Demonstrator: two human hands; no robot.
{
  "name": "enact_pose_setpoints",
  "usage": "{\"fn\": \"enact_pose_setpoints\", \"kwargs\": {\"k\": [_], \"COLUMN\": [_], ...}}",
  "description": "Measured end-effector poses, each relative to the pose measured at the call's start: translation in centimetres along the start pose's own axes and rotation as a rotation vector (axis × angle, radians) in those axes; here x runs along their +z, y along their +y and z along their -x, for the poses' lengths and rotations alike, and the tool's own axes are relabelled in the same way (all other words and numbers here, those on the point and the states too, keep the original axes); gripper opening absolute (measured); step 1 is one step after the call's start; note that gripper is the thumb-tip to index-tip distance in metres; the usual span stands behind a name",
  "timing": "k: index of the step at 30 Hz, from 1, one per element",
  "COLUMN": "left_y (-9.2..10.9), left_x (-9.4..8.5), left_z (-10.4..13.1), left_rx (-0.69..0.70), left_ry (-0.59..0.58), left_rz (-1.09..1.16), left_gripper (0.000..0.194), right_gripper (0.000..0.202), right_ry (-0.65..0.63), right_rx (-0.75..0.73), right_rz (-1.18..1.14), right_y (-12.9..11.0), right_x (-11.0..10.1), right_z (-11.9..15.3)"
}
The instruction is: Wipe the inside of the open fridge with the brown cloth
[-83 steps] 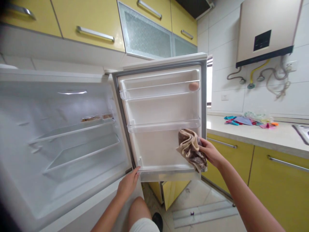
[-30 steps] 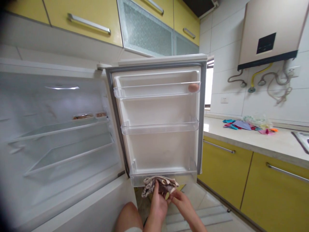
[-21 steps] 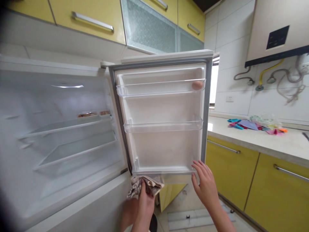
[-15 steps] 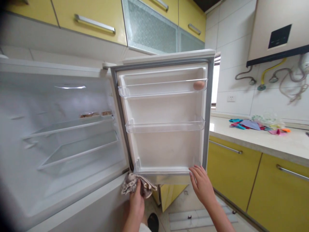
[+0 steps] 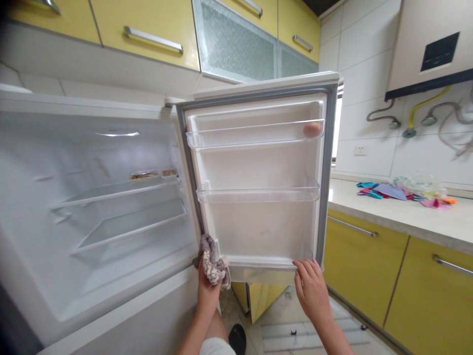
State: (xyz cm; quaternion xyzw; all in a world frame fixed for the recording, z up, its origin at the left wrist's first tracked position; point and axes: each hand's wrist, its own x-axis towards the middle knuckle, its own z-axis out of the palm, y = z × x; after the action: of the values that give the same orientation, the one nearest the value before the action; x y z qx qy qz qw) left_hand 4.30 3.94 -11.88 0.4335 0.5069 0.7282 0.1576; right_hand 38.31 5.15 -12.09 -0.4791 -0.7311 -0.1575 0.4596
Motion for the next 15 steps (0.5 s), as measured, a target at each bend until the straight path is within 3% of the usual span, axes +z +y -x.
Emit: {"fn": "enact_pose_setpoints", "kwargs": {"k": [3,6,9,15], "left_y": [0.0,-0.1,-0.1,0.3], "left_x": [-0.2,-0.7,-0.8,1.8], "left_z": [0.3,0.6,1.2,3.4], "left_rx": [-0.078,-0.296,-0.475,-0.843], "left_ry": [0.043,-0.036,-0.099,0.03], "left_rz": [-0.069,-0.013,0.187,0.592], "left_gripper": [0.072,0.064,0.055,0.038], "right_gripper": [0.025,0.024,0.024,0.026], "right_ry": [0.022,0.039,0.045,0.053], "right_rx": [-0.005,-0.003,-0.008,-0.013], "right_rz": [0.02,0.035,0.046,0.058], "right_y": [-0.7,-1.4,-1.9,-2.4], "right_x": [-0.2,-0.4,-0.7,-1.0], "right_z": [0.3,0.6,0.8,1.3]}}
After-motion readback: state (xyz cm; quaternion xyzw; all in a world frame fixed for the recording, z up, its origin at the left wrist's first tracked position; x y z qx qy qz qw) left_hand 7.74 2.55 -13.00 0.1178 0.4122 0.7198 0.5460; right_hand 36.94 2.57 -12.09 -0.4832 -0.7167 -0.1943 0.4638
